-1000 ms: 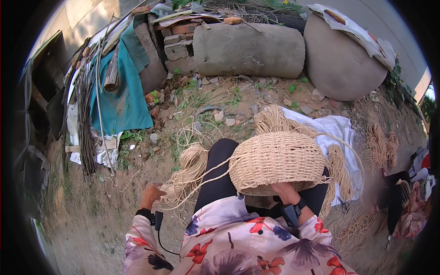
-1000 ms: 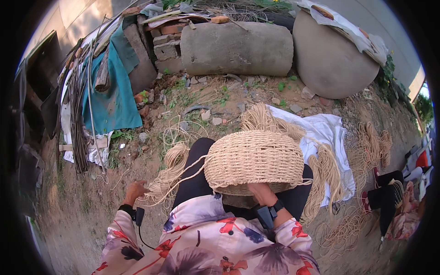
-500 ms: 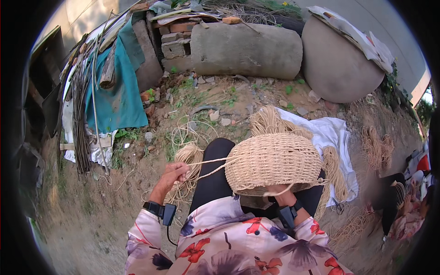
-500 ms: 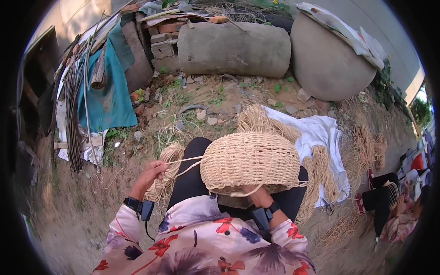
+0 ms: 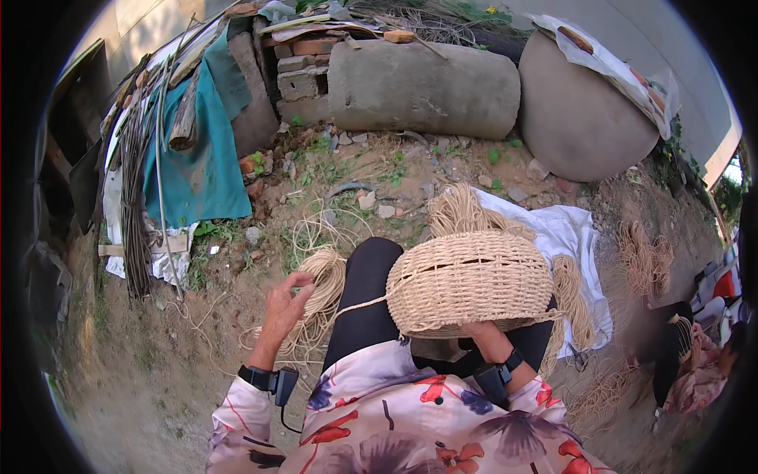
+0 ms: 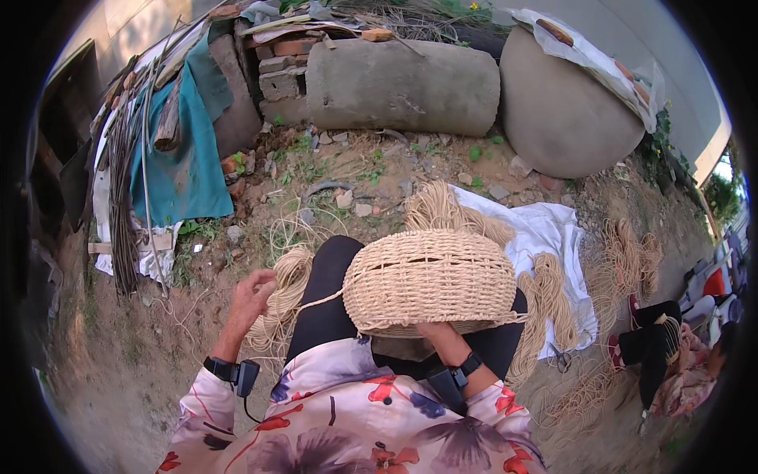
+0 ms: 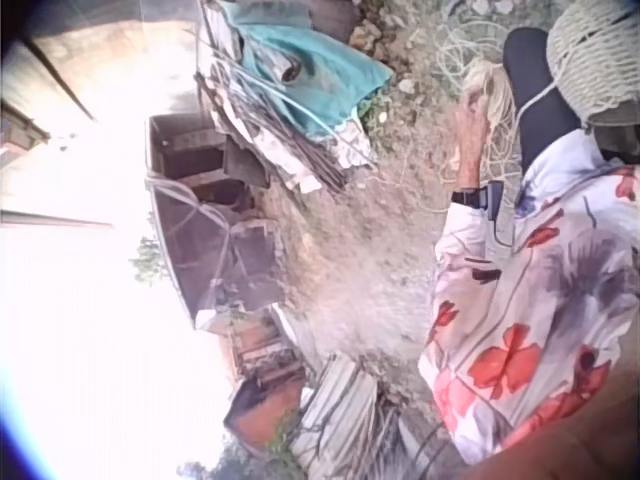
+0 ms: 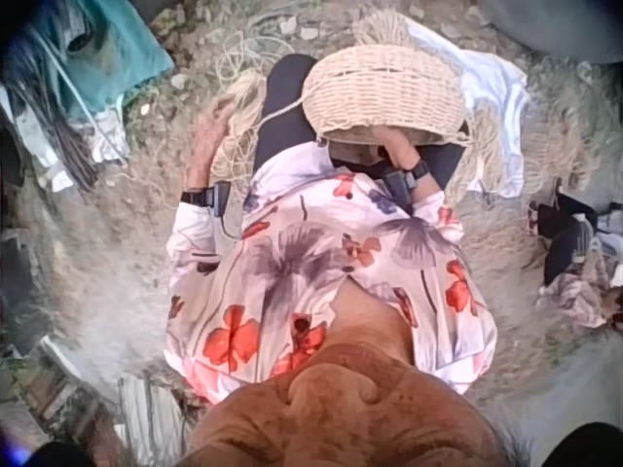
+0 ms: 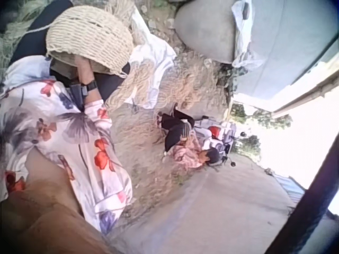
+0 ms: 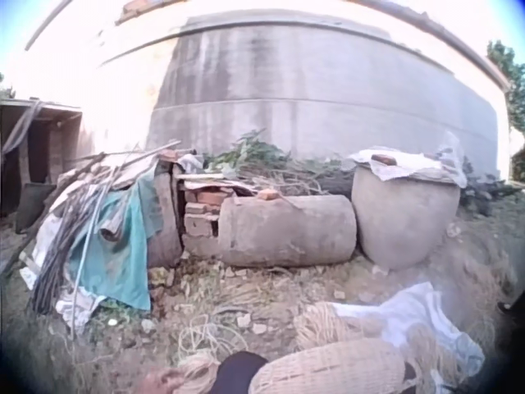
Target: The recorder is weaving a basket using strands of straw or twine.
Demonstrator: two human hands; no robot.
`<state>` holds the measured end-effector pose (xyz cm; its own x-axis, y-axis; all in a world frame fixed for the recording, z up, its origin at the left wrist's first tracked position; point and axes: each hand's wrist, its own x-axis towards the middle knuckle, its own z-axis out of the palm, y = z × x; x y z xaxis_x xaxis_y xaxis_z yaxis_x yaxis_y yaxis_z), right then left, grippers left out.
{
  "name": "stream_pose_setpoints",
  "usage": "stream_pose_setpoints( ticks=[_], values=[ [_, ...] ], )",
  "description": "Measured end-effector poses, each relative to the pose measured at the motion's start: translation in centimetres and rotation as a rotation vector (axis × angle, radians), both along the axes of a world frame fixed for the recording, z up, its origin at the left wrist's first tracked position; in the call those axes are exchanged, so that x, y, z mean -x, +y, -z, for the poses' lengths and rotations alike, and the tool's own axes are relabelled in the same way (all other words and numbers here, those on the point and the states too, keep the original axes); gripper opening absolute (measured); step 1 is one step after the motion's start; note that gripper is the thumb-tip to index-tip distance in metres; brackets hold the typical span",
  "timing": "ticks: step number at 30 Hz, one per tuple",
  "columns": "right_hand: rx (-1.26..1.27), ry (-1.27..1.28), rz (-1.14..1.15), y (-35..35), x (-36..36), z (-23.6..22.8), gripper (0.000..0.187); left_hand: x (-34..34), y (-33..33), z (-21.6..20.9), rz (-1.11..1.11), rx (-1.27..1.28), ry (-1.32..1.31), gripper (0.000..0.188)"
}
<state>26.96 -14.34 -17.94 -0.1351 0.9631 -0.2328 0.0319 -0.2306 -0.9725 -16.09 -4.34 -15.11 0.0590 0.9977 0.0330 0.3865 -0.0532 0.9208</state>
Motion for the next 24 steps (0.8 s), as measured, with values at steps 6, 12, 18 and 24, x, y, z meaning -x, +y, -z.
stream_pose_setpoints(
  ticks=[6,12,18,24],
  values=[
    [-0.374,-0.949,-0.243,0.7,-1.5,-1.3,0.043,-13.0,-2.1,-9.8,0.378,-0.126,-0.081,0.020],
    [-0.481,-1.618,-0.503,0.6,-0.2,-3.0,0.048,-12.0,-0.1,-8.2,0.375,-0.185,-0.055,0.020],
    [0.018,-0.728,-0.262,0.3,3.3,-6.3,0.043,-11.8,0.9,-8.2,0.441,0.051,-0.207,0.021],
    [-0.592,-1.744,-0.754,0.7,4.6,-6.6,0.039,-12.8,1.4,-8.0,0.423,0.130,-0.229,0.022]
  ],
)
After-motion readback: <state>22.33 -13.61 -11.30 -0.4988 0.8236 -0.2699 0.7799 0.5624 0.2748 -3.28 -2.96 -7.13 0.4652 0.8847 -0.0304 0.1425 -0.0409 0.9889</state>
